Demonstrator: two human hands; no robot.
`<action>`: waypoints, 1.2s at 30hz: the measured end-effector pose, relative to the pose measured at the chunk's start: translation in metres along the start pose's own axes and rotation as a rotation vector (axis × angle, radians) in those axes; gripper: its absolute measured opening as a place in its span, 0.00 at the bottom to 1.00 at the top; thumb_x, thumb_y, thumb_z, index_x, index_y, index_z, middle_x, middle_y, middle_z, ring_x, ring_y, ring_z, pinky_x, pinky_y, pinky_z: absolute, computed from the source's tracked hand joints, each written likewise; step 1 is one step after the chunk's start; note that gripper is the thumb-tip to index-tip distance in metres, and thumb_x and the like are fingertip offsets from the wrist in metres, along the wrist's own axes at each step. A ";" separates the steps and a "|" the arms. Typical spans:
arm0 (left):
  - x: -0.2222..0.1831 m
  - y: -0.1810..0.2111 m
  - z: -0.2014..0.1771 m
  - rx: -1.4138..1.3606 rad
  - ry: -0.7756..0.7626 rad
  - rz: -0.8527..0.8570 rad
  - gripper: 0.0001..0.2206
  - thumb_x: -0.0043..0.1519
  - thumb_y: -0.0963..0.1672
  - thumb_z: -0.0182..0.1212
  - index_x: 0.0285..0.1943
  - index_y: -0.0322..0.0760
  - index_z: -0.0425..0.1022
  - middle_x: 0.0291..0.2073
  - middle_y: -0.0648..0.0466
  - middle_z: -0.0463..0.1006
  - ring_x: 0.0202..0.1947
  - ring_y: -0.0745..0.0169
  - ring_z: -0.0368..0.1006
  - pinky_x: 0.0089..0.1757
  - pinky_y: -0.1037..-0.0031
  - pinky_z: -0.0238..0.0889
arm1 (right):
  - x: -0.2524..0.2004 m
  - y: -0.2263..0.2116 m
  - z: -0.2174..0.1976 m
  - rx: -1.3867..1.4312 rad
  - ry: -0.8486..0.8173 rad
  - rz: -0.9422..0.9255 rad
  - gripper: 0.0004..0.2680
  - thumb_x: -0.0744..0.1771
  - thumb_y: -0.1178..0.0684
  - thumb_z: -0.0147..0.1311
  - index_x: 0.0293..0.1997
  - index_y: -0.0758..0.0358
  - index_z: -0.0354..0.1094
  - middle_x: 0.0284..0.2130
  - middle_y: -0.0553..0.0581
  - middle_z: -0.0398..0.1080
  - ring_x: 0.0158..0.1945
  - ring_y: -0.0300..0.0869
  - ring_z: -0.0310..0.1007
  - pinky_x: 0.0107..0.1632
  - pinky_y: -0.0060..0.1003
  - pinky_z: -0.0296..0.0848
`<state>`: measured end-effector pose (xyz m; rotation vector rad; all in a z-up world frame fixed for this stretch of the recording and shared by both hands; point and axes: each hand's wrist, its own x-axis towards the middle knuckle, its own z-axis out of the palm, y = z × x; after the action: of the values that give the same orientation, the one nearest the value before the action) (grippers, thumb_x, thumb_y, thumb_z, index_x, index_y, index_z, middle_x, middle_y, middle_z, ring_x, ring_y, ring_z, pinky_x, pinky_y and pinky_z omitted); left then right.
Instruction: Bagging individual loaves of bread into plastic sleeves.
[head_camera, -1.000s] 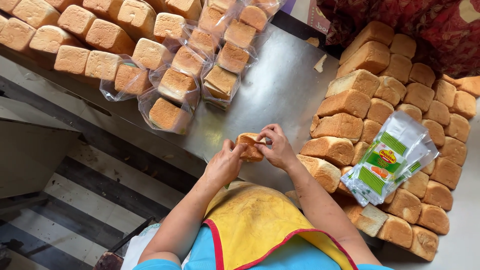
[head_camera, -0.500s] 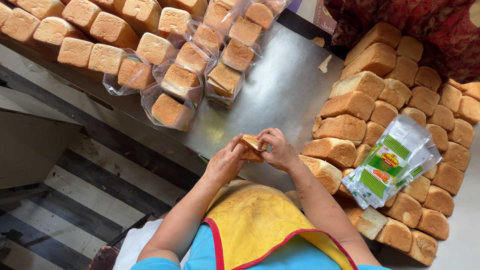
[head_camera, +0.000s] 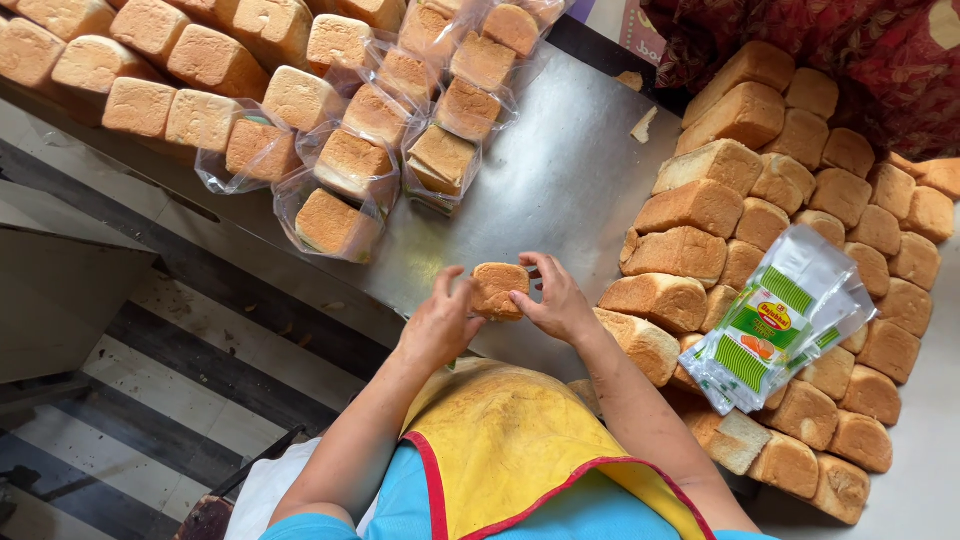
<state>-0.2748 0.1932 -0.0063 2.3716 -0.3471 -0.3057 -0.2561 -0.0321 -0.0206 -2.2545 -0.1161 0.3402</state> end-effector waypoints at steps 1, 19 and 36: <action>0.001 -0.002 -0.001 0.000 -0.003 0.003 0.24 0.52 0.44 0.72 0.57 0.35 0.70 0.64 0.36 0.64 0.43 0.34 0.77 0.44 0.54 0.71 | -0.001 0.000 0.000 0.000 0.003 0.003 0.19 0.64 0.49 0.63 0.59 0.60 0.63 0.54 0.56 0.68 0.56 0.47 0.73 0.57 0.41 0.74; 0.043 0.012 0.011 -0.233 0.015 -0.088 0.11 0.63 0.48 0.63 0.44 0.35 0.80 0.33 0.43 0.83 0.37 0.44 0.80 0.39 0.60 0.71 | 0.003 0.050 0.016 0.326 0.068 -0.063 0.09 0.68 0.61 0.51 0.50 0.61 0.78 0.40 0.54 0.81 0.41 0.38 0.79 0.47 0.35 0.79; 0.041 0.006 0.012 -0.436 -0.106 0.029 0.17 0.63 0.54 0.59 0.39 0.40 0.84 0.26 0.48 0.80 0.26 0.55 0.78 0.30 0.63 0.68 | 0.001 0.021 0.005 0.409 -0.154 -0.161 0.15 0.63 0.51 0.68 0.50 0.58 0.67 0.54 0.49 0.72 0.48 0.37 0.72 0.57 0.35 0.72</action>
<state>-0.2410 0.1680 -0.0154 1.9257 -0.3262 -0.4463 -0.2569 -0.0416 -0.0396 -1.8019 -0.2809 0.4098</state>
